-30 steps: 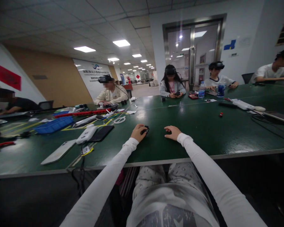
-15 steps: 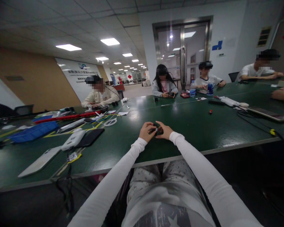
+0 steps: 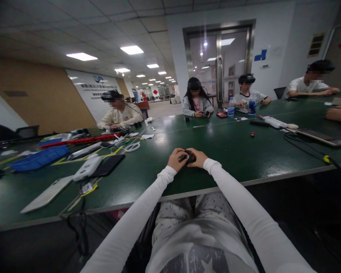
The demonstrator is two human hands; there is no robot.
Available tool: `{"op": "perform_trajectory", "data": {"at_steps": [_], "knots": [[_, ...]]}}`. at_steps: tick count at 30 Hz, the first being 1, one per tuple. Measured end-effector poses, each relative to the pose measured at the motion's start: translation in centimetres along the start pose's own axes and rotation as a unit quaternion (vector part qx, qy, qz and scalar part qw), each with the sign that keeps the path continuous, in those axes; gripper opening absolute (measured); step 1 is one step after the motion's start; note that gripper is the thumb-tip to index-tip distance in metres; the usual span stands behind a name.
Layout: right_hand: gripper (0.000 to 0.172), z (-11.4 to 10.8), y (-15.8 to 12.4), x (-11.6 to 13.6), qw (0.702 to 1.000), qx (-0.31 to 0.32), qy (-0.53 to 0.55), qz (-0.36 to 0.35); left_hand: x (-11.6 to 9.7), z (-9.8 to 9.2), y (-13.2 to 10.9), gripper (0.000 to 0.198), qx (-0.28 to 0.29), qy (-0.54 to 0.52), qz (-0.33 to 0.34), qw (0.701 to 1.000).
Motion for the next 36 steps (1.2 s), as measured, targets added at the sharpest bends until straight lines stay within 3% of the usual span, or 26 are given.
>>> {"op": "perform_trajectory", "data": {"at_steps": [12, 15, 18, 21, 25, 28, 30, 33, 36], "knots": [[0.076, 0.3, 0.0, -0.7, 1.000, -0.005, -0.008, 0.012, -0.3, -0.2, -0.1, 0.021, 0.014, -0.043, -0.029, 0.999], [0.076, 0.2, 0.0, -0.7, 1.000, -0.007, -0.005, 0.014, 0.0, -0.7, 0.0, 0.022, -0.025, -0.085, -0.071, 0.994], [0.077, 0.2, 0.0, -0.6, 1.000, 0.001, 0.003, 0.024, 1.4, -1.4, 0.3, 0.023, -0.102, -0.140, -0.150, 0.974], [0.077, 0.2, 0.0, -0.5, 0.999, 0.006, 0.008, 0.039, 3.4, -2.0, 0.6, 0.027, -0.177, -0.250, -0.250, 0.918], [0.077, 0.1, 0.0, -0.4, 0.999, 0.015, 0.010, 0.051, 5.5, -2.6, 0.4, 0.038, -0.246, -0.400, -0.371, 0.801], [0.077, 0.0, 0.0, -0.4, 0.998, 0.019, 0.010, 0.054, 6.1, -3.0, 0.1, 0.046, -0.282, -0.466, -0.413, 0.729], [0.077, 0.1, 0.0, -0.5, 0.998, 0.021, 0.009, 0.054, 6.2, -3.2, -0.1, 0.048, -0.294, -0.486, -0.423, 0.706], [0.077, 0.2, 0.1, -0.8, 0.999, 0.020, 0.006, 0.050, 6.0, -3.0, 0.0, 0.046, -0.268, -0.480, -0.414, 0.726], [0.076, 0.4, 0.1, -1.1, 0.999, 0.010, 0.002, 0.045, 4.7, -2.2, 0.4, 0.038, -0.179, -0.434, -0.351, 0.810]]}}
Point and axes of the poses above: each hand's wrist, its own y-axis towards the middle knuckle, its own z-axis out of the palm, x = y × z, the point moved 2 cm from there along y, towards the middle knuckle, and after that the axes turned 4 degrees about -z, right-handed, at the moved point
